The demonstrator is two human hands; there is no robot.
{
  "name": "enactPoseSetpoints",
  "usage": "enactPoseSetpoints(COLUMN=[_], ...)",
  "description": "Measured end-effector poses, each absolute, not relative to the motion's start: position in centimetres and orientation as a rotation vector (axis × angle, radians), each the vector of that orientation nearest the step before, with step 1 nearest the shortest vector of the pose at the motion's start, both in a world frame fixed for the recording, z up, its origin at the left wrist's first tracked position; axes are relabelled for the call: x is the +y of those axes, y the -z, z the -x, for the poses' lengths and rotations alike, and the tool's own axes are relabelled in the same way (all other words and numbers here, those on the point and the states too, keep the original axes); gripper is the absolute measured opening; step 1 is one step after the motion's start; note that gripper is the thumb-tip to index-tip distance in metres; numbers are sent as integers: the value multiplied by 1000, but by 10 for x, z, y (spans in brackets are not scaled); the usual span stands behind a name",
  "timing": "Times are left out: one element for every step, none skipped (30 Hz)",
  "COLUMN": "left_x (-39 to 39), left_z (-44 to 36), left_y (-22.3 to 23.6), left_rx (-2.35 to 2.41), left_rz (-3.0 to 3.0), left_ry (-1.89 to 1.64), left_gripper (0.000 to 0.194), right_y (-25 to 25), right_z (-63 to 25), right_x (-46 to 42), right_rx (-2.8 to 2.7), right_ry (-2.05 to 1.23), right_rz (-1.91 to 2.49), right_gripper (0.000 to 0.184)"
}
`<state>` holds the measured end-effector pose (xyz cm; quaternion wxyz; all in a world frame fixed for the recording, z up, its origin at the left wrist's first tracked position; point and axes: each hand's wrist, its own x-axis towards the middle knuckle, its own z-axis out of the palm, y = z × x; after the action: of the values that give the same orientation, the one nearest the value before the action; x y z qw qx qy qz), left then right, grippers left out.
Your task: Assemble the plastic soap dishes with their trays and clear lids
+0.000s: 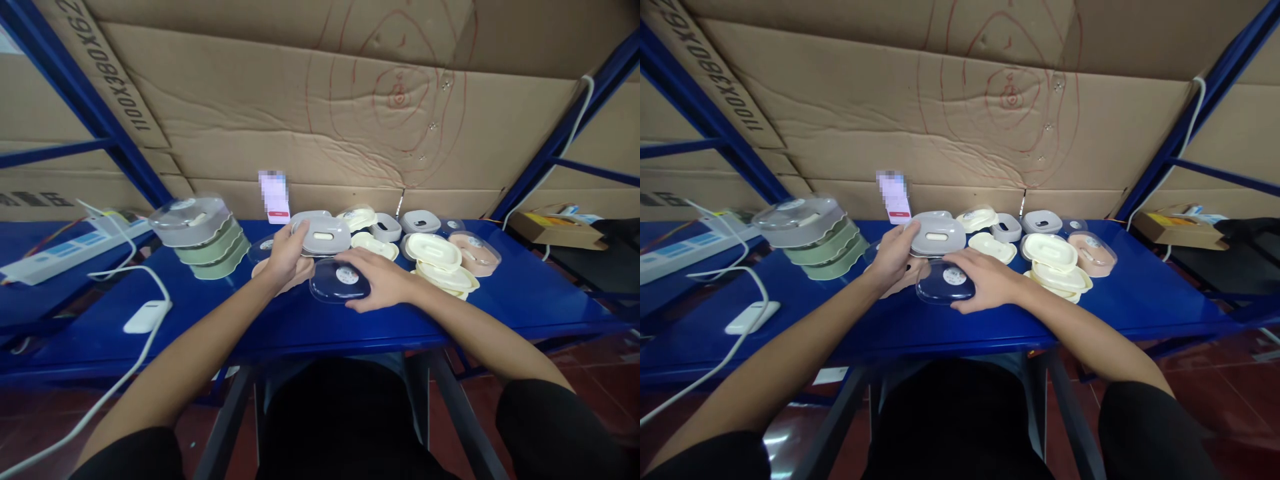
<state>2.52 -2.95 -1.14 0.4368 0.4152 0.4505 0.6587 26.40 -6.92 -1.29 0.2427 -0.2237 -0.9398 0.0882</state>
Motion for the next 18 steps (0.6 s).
enactPoseSetpoints(left_x=[-29, -29, -29, -30, -31, -33, -36, -39, -42, -45, -47, -49, -50, -51, -51, -51, -51, -50], left_z=[-26, -26, -27, -27, -29, -31, -33, -35, -38, -40, -43, -44, -46, -46, -46, -45, -45, -44], left_y=[11, 11, 10, 10, 10, 9, 9, 8, 7, 7, 7, 8, 9, 11, 12, 14, 15, 16], left_rx=[1118, 1115, 1111, 1098, 1078, 1051, 1020, 989, 963, 944, 931, 923, 920, 921, 923, 924, 924, 924], left_rz=[-1012, -993, -976, -964, -955, -949, -949, -958, -975, -996, -1019, -1040, -1053, -1058, -1063, -1071, -1084, -1098], left_ry=[-1629, -1619, -1611, -1600, -1585, -1566, -1544, -1520, -1496, -1477, -1464, -1452, -1442, -1433, -1424, -1418, -1414, -1410], left_gripper=[28, 28, 28, 29, 30, 31, 31, 31, 31, 32, 34, 36, 38, 39, 40, 41, 41, 40], right_y=[11, 9, 8, 8, 9, 10, 11, 13, 14, 15, 16, 17, 17, 18, 18, 18, 18, 18], right_z=[-267, -269, -270, -271, -272, -273, -273, -273, -273, -272, -272, -272, -273, -273, -273, -273, -274, -274], right_x=[-67, -65, -63, -60, -56, -53, -50, -48, -46, -44, -44, -43, -43, -43, -43, -43, -43, -43], right_rx=[-2517, -2468, -2422, -2380, -2342, -2313, -2295, -2289, -2289, -2292, -2297, -2300, -2299, -2297, -2294, -2291, -2291, -2294], right_ry=[-225, -191, -145, -93, -42, 1, 29, 43, 45, 43, 40, 41, 47, 56, 65, 72, 74, 71], right_rz=[600, 607, 625, 644, 661, 676, 687, 694, 701, 706, 705, 695, 679, 664, 650, 638, 632, 631], right_gripper=[89, 89, 89, 90, 91, 92, 93, 94, 95, 95, 96, 97, 97, 97, 97, 97, 97, 98])
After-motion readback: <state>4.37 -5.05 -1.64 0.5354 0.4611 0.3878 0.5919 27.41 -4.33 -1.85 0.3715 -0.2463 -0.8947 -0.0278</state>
